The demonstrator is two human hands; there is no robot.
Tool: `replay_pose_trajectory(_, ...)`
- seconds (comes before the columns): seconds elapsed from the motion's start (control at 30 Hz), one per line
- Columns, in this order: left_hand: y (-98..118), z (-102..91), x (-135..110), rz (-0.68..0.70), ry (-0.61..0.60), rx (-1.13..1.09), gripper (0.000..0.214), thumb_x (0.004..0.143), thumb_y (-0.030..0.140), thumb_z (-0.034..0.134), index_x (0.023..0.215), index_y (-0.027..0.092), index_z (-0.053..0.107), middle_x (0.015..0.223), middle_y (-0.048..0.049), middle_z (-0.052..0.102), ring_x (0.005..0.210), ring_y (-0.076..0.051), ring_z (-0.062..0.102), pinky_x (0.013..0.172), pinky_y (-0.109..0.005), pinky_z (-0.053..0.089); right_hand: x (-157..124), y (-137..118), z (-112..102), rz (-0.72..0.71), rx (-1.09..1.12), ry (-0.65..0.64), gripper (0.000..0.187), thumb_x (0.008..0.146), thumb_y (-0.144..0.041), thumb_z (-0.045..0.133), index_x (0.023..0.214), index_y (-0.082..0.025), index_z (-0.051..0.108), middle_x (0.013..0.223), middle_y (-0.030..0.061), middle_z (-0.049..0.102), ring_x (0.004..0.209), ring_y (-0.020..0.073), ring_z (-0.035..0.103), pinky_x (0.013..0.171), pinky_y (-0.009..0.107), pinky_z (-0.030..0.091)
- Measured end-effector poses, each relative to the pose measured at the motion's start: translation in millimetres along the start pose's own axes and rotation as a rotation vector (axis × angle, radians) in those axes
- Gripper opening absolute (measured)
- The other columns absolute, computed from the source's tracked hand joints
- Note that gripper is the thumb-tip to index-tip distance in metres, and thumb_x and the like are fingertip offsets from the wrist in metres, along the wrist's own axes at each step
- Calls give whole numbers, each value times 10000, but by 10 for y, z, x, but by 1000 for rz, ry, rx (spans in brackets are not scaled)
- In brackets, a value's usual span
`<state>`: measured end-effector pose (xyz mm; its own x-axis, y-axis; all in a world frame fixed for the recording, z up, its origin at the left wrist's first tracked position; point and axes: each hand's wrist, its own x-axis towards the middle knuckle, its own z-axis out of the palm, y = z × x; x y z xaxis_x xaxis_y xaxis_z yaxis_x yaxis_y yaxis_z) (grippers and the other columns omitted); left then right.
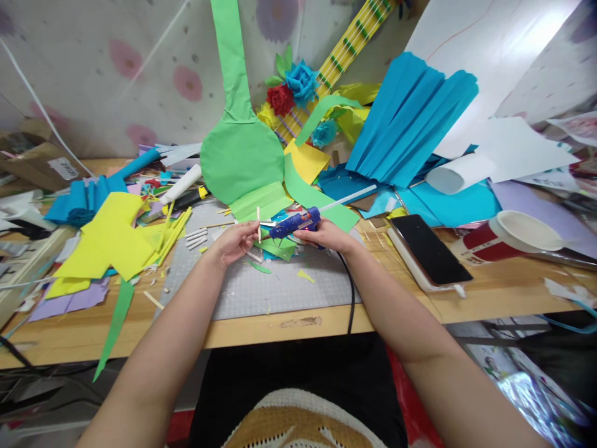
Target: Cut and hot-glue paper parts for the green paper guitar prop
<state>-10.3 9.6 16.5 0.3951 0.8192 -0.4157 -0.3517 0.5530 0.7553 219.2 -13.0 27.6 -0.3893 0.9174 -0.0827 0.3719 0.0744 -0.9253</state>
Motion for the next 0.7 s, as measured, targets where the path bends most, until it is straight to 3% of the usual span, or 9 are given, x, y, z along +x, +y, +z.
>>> replay_pose_trajectory(0.7, 0, -23, 3, -53, 10, 44, 66, 765, 87, 573, 711, 79, 610, 502, 11, 541, 388, -23, 502, 336, -66, 380, 12, 8, -4, 36, -73, 93, 390, 643, -536, 587, 574, -170, 471, 440, -45, 432, 435, 73, 385, 453, 227, 310)
